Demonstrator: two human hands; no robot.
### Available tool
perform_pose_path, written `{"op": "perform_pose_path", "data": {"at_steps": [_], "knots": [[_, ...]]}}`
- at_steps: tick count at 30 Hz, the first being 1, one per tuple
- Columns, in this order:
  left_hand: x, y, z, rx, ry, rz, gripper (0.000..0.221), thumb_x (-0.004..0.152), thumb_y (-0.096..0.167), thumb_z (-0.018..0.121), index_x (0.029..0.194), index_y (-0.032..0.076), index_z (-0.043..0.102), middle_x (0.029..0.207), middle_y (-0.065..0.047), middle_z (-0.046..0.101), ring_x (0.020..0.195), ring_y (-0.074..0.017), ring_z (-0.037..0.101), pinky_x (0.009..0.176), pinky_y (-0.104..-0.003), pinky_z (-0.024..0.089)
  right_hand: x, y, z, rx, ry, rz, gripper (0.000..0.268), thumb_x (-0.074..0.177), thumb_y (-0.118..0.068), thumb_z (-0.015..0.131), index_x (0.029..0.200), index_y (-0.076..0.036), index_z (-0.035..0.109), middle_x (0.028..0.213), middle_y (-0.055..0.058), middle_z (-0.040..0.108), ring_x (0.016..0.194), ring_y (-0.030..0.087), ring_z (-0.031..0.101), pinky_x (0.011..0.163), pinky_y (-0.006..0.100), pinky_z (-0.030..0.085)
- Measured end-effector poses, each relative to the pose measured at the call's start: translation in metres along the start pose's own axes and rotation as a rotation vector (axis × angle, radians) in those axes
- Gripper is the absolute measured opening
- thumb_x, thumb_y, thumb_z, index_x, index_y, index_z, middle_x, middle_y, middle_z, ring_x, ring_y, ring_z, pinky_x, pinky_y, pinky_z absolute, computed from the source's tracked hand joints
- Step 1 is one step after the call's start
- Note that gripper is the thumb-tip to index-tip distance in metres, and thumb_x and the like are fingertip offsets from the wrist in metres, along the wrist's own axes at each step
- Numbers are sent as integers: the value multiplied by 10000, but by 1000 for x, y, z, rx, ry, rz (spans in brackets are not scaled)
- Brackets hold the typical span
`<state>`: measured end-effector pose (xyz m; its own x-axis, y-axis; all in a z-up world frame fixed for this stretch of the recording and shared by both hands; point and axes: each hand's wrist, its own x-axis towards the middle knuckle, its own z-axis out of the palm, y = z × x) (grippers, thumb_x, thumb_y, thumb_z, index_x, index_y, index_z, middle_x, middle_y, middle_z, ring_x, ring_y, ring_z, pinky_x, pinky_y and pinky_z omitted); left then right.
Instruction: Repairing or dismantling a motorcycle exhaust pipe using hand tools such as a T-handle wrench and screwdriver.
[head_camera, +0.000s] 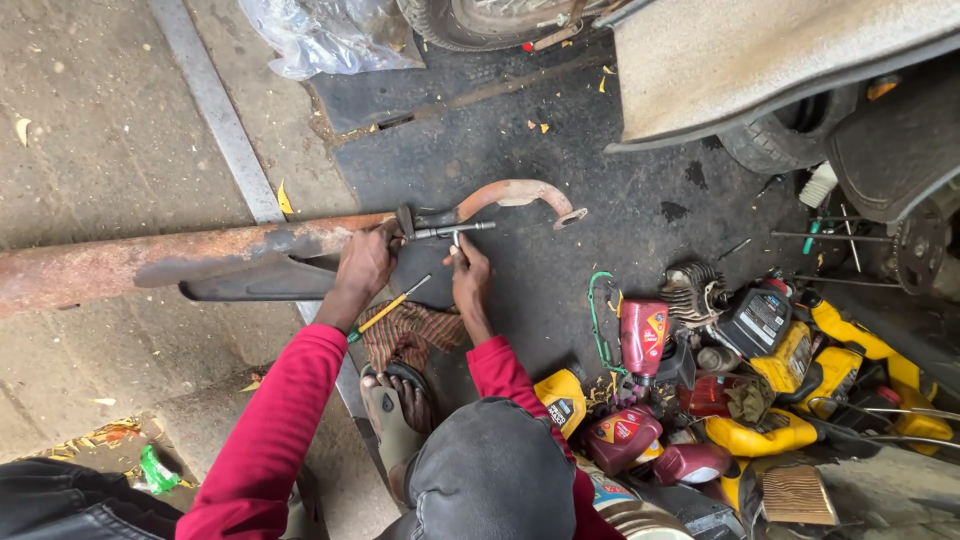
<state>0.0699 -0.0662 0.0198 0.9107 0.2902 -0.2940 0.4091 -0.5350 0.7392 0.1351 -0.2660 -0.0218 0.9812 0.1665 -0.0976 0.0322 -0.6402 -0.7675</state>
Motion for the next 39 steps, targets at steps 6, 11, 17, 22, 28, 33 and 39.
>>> {"op": "perform_pose_path", "data": {"at_steps": [6,11,17,22,28,33,39], "knots": [[-5,8,-5,51,-43,-38,353,896,107,682,1242,178,682,998,-247,714,1001,-441,681,856,-534,546,8,6,-5,20,-198,162,405,1005,-131,599,1403,-72,647,803,75,750,569,117,622,520,281,513],[-2,8,-6,392,17,125,305,934,122,656,1220,220,693,1410,-124,529,1363,-332,458,1104,-523,415,-3,13,-27,500,-418,178,512,977,15,525,1452,-87,365,1205,67,716,692,77,697,521,218,533],[4,-12,3,325,88,296,493,820,196,687,1298,159,574,1374,-169,518,1309,-377,448,1130,-577,279,-11,-35,-43,302,-328,159,450,975,-7,534,1415,-82,473,1200,66,738,512,58,566,410,213,413],[-3,-22,8,267,68,298,301,926,224,664,1210,156,593,1344,-185,538,1321,-376,456,1148,-576,282,-15,-24,-39,320,-371,336,404,1001,-81,541,1405,-89,566,1045,68,758,456,59,536,363,230,365],[-16,-13,2,301,-36,306,327,920,324,629,1199,157,594,1386,-166,524,1361,-360,419,1162,-592,239,-35,-22,-35,15,-331,244,398,1048,-196,499,1430,-144,599,717,63,706,401,109,539,400,291,444],[-25,-17,6,370,12,372,290,972,355,568,1203,184,606,1464,-164,501,1417,-361,383,1177,-601,221,-43,-37,-40,-14,-346,239,383,1066,-254,497,1427,-165,586,650,110,637,435,175,567,445,340,493],[-28,-13,5,405,14,374,347,992,376,547,1261,158,570,1453,-183,494,1393,-371,389,1164,-594,234,-53,-9,-33,-576,-146,-188,345,1040,-305,542,1321,-130,638,793,255,714,712,469,673,648,586,508]]}}
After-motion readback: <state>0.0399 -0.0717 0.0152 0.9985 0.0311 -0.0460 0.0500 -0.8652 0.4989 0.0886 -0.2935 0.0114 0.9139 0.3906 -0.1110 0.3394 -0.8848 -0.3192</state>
